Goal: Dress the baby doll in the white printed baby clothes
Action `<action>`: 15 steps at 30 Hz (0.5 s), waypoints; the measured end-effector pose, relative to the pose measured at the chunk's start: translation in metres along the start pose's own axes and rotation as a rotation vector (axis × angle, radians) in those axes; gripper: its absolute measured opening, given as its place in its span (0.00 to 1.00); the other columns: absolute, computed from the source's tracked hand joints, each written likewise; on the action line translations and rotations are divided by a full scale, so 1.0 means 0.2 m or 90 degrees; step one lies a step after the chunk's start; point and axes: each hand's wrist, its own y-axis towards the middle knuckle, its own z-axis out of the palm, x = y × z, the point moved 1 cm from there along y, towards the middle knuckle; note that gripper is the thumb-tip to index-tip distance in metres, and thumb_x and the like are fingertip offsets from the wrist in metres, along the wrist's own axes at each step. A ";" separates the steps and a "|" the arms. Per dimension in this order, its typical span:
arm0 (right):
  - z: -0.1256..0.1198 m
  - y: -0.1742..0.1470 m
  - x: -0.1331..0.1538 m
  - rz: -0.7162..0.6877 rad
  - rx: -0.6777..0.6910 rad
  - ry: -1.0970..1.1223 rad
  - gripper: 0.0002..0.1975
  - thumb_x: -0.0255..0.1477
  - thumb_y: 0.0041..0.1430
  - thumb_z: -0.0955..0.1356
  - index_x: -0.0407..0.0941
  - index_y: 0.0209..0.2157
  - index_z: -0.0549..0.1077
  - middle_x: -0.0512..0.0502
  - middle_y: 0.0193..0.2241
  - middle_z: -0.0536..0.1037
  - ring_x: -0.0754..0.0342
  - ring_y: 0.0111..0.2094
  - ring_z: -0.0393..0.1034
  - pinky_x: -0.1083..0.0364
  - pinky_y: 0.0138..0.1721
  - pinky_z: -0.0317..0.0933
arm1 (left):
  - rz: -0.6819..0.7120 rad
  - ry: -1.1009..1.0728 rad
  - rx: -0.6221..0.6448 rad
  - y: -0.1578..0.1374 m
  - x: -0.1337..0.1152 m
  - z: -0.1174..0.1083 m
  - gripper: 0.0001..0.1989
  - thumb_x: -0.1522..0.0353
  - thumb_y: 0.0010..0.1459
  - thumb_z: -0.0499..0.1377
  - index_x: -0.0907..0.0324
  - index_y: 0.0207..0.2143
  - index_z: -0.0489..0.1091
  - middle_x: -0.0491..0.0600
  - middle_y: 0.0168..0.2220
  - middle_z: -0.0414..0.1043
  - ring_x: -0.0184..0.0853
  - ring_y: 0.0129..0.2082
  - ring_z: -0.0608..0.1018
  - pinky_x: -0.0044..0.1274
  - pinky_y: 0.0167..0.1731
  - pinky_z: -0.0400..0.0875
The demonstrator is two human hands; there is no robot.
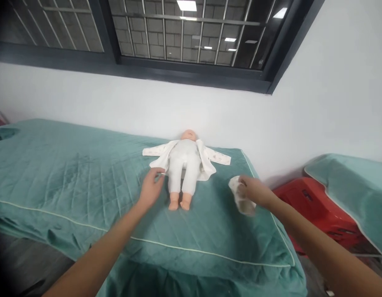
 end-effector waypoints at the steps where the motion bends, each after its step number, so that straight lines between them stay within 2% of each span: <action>1: -0.02 0.01 0.09 -0.002 0.042 0.037 0.03 0.30 0.48 0.68 0.47 0.26 0.75 0.53 0.19 0.74 0.55 0.21 0.67 0.58 0.23 0.59 | 0.033 -0.016 0.065 -0.01 -0.10 0.01 0.10 0.69 0.61 0.52 0.56 0.43 0.70 0.51 0.45 0.75 0.40 0.48 0.76 0.37 0.54 0.69; 3: -0.06 0.02 0.28 0.050 0.126 0.219 0.06 0.31 0.51 0.68 0.46 0.32 0.74 0.53 0.19 0.72 0.56 0.19 0.67 0.58 0.21 0.59 | 0.129 -0.060 0.208 -0.03 -0.32 0.02 0.12 0.66 0.63 0.53 0.55 0.48 0.69 0.52 0.51 0.73 0.39 0.52 0.75 0.36 0.56 0.70; 5: -0.12 0.02 0.49 0.098 0.133 0.394 0.04 0.30 0.49 0.70 0.46 0.30 0.72 0.55 0.18 0.70 0.57 0.18 0.65 0.58 0.20 0.60 | 0.208 -0.078 0.295 -0.04 -0.53 0.00 0.20 0.63 0.64 0.56 0.52 0.57 0.64 0.53 0.61 0.65 0.40 0.59 0.71 0.35 0.58 0.69; 6: -0.15 0.02 0.60 0.101 0.147 0.484 0.04 0.28 0.49 0.71 0.46 0.29 0.72 0.55 0.17 0.69 0.58 0.17 0.63 0.59 0.20 0.60 | 0.232 -0.069 0.316 -0.04 -0.61 -0.02 0.22 0.61 0.63 0.57 0.50 0.59 0.63 0.52 0.64 0.62 0.42 0.60 0.70 0.36 0.58 0.69; 8: -0.22 0.02 0.77 0.102 0.174 0.641 0.04 0.27 0.50 0.71 0.44 0.28 0.71 0.52 0.19 0.71 0.60 0.18 0.64 0.61 0.21 0.62 | 0.270 -0.022 0.320 -0.03 -0.74 -0.08 0.22 0.60 0.61 0.60 0.49 0.57 0.65 0.52 0.64 0.60 0.45 0.61 0.69 0.38 0.58 0.70; 10: -0.29 0.01 0.90 0.085 0.192 0.730 0.03 0.24 0.52 0.70 0.42 0.27 0.72 0.51 0.20 0.71 0.62 0.18 0.64 0.63 0.21 0.63 | 0.289 0.034 0.292 -0.01 -0.81 -0.15 0.16 0.63 0.60 0.60 0.52 0.50 0.69 0.52 0.62 0.63 0.46 0.60 0.69 0.38 0.58 0.69; 12: -0.38 0.01 0.99 0.061 0.207 0.753 0.01 0.23 0.54 0.70 0.41 0.31 0.74 0.51 0.20 0.71 0.63 0.18 0.62 0.64 0.19 0.62 | 0.279 0.065 0.253 0.03 -0.85 -0.22 0.11 0.67 0.59 0.60 0.54 0.45 0.69 0.52 0.57 0.67 0.44 0.57 0.72 0.37 0.56 0.69; 15: -0.51 -0.01 1.09 -0.018 0.237 0.709 0.07 0.26 0.55 0.72 0.42 0.38 0.77 0.50 0.22 0.74 0.62 0.18 0.62 0.63 0.18 0.61 | 0.226 0.080 0.260 0.10 -0.91 -0.32 0.14 0.69 0.57 0.60 0.55 0.47 0.68 0.48 0.47 0.74 0.42 0.47 0.77 0.33 0.48 0.72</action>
